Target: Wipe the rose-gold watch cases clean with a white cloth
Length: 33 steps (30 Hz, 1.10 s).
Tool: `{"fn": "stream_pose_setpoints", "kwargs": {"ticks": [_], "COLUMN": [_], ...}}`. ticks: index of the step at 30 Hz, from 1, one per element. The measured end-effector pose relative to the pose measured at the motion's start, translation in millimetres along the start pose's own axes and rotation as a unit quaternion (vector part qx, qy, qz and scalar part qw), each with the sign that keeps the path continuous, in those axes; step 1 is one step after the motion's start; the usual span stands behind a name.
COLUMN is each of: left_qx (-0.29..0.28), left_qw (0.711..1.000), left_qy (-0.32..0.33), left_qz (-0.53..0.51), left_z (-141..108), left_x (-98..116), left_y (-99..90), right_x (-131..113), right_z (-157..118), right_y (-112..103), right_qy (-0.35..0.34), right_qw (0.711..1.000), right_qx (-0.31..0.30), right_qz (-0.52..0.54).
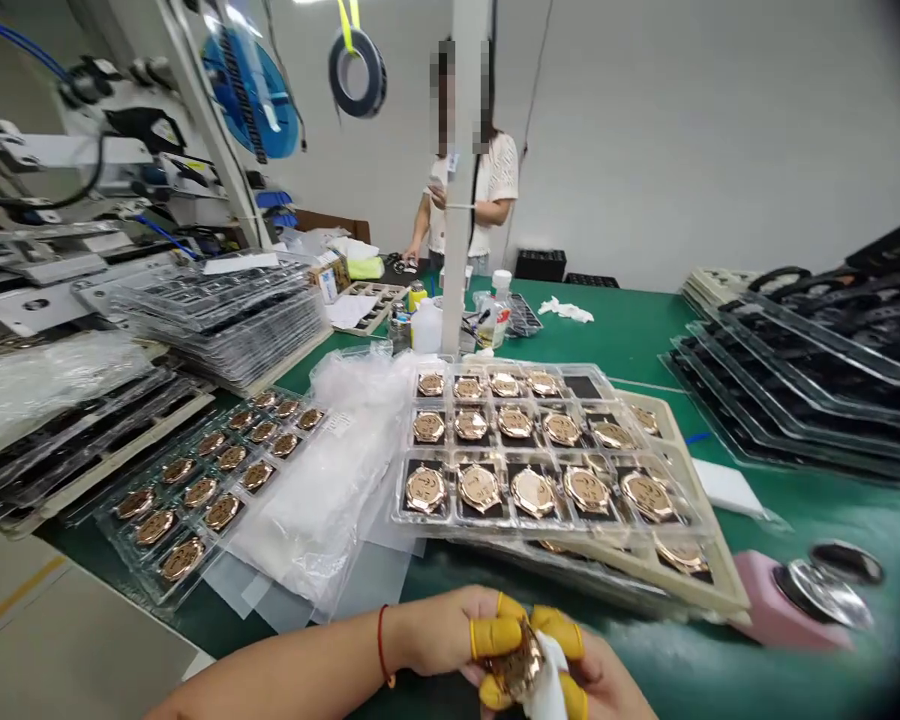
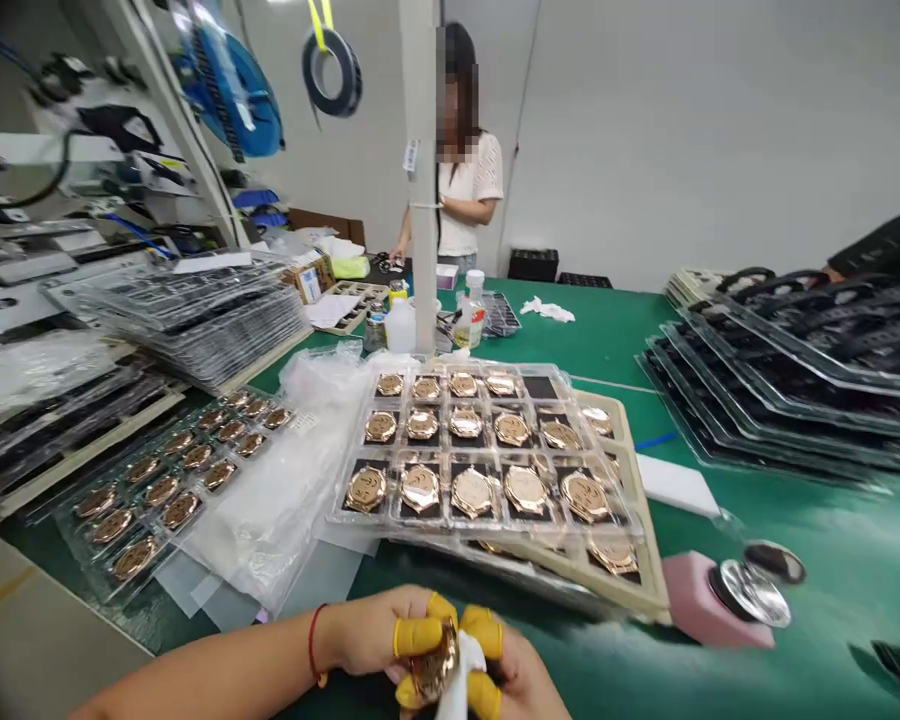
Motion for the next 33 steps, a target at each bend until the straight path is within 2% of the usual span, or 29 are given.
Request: {"fn": "stream_pose_setpoints", "kwargs": {"ticks": [3,5,6,8,10,12,17,19,21,23,25,28,31,33], "left_qx": [0.091,0.134,0.142,0.16,0.177,0.169,0.131,0.134,0.13,0.129,0.143,0.168,0.197,0.215], "left_qw": [0.995,0.989,0.988,0.986,0.981,0.978,0.989,0.99,0.99,0.989,0.976,0.933,0.919,0.908], "left_qy": [0.026,0.036,0.036,0.041,0.058,0.07,0.035,0.034,0.039,0.039,0.051,0.089,0.118,0.151], "left_qz": [-0.043,-0.052,-0.048,-0.005,0.062,0.103,0.052,0.032,0.028,0.059,0.154,0.305,0.319,0.325], "left_z": [3.1,1.7,0.8,-2.1,-6.2,-9.1,-9.3,-8.9,-8.3,-7.7,-7.7,-9.0,-13.0,-18.0], "left_x": [4.9,9.7,11.4,15.0,20.1,23.3,18.7,19.4,20.7,20.3,22.3,29.3,35.6,43.1], "left_y": [-14.1,-21.1,-22.4,-25.4,-26.7,-22.2,-11.9,-12.6,-12.3,-12.3,-14.2,-15.8,-19.8,-20.4], "right_x": [-24.5,-26.7,-25.7,-26.4,-30.6,-33.5,-36.4,-35.7,-33.1,-29.5,-24.0,-18.6,-24.5,-29.8], "right_z": [0.9,-0.9,-1.4,-2.8,-5.1,-8.4,-14.7,-11.6,-6.7,-3.5,-1.7,-1.4,-3.6,-4.4], "right_y": [-29.9,-49.6,-53.9,-54.9,-50.3,-46.7,-56.1,-54.3,-45.9,-39.4,-36.7,-33.9,-33.2,-32.5], "right_qy": [-0.054,-0.03,-0.018,-0.018,-0.042,-0.064,-0.079,-0.061,-0.038,-0.021,-0.009,-0.012,-0.055,-0.078], "right_qw": [0.985,0.977,0.979,0.982,0.982,0.975,0.961,0.969,0.981,0.986,0.984,0.979,0.979,0.983], "right_qx": [0.122,0.184,0.189,0.178,0.163,0.167,0.225,0.197,0.14,0.111,0.119,0.143,0.155,0.141], "right_qz": [-0.11,-0.101,-0.08,-0.058,-0.088,-0.131,-0.139,-0.135,-0.13,-0.125,-0.131,-0.145,-0.118,-0.083]}}
Point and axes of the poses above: each hand's wrist, its own z-axis towards the middle knuckle, its own y-axis out of the palm, x = y × z, the point moved 9 cm from there along z, towards the middle knuckle, and after that the axes turned 4 degrees about x, right-handed, at the moved point
